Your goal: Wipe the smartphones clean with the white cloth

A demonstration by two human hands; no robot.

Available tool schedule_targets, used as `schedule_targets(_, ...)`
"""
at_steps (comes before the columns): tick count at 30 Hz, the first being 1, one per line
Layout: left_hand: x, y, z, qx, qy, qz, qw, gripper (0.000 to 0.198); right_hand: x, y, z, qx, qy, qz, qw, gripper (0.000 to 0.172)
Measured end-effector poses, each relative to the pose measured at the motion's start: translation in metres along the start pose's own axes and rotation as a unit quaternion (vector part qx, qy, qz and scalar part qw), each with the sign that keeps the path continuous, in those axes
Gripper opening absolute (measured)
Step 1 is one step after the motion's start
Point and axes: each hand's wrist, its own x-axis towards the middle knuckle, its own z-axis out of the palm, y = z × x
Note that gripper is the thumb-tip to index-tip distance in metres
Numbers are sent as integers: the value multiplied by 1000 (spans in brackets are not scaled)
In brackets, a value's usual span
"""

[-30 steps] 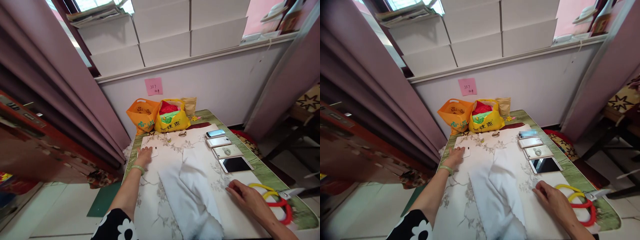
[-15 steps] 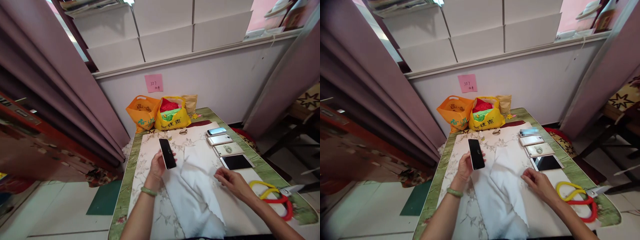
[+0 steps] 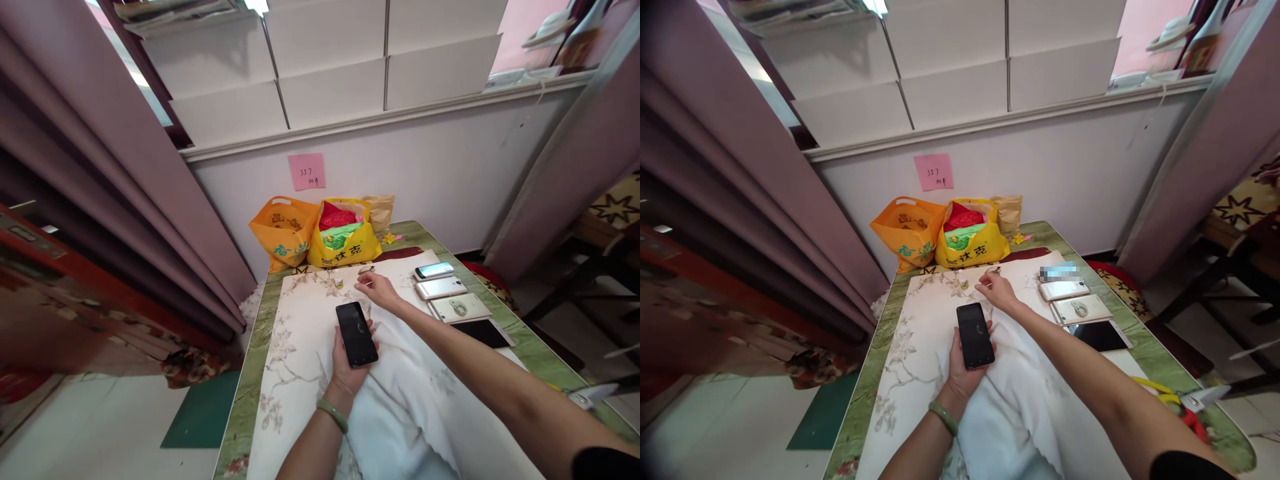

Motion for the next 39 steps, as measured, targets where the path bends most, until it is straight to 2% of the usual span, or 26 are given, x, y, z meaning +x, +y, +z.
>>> schedule_targets(3,1,0,0,-5,4,5,1000,57,28,-3,34,-23,10,15,1000,40)
schedule_targets(6,1,0,-1,-15,10,5,1000,58,44,-6,59,-28,14,25,999,55)
schedule_targets(8,2,0,-2,-22,7,0,1000,59,50,-8,69,-18,10,29,999,57)
schedule_targets(10,2,0,-3,-25,1,-1,1000,59,53,-10,74,2,4,32,999,51)
schedule_targets(13,2,1,-4,-29,-2,-1,1000,59,52,-14,69,50,-3,30,998,35)
schedule_targets(15,2,2,-5,-32,3,-5,999,57,45,-17,59,95,-7,22,995,32)
schedule_targets(17,3,3,-5,-33,6,-8,999,55,28,-19,44,147,-16,11,989,36)
schedule_targets(20,5,3,-5,-37,-10,-6,999,51,-15,-25,17,249,-46,-4,967,48)
schedule_targets(22,5,2,-5,-37,-23,-8,999,48,-48,-31,-1,473,-100,8,876,57)
schedule_targets(24,4,1,-4,-28,-29,-13,999,46,-77,-37,-16,601,-132,30,788,61)
schedule_targets(25,4,0,-4,-22,-30,-16,999,46,-89,-40,-22,638,-138,40,757,62)
schedule_targets(28,1,0,-2,-4,-37,-23,999,49,-113,-43,-34,703,-158,55,691,60)
schedule_targets(31,-1,0,0,13,-51,-26,998,54,-125,-43,-41,728,-180,62,658,53)
schedule_targets(33,-2,0,1,19,-58,-24,998,57,-131,-43,-44,722,-177,56,666,51)
schedule_targets(35,-2,0,2,17,-57,-23,998,56,-136,-44,-46,691,-158,45,704,52)
schedule_targets(37,-2,-1,1,16,-51,-25,998,55,-142,-42,-45,623,-136,33,769,56)
schedule_targets(39,-3,-2,2,14,-41,-30,999,57,-148,-34,-40,502,-103,16,859,60)
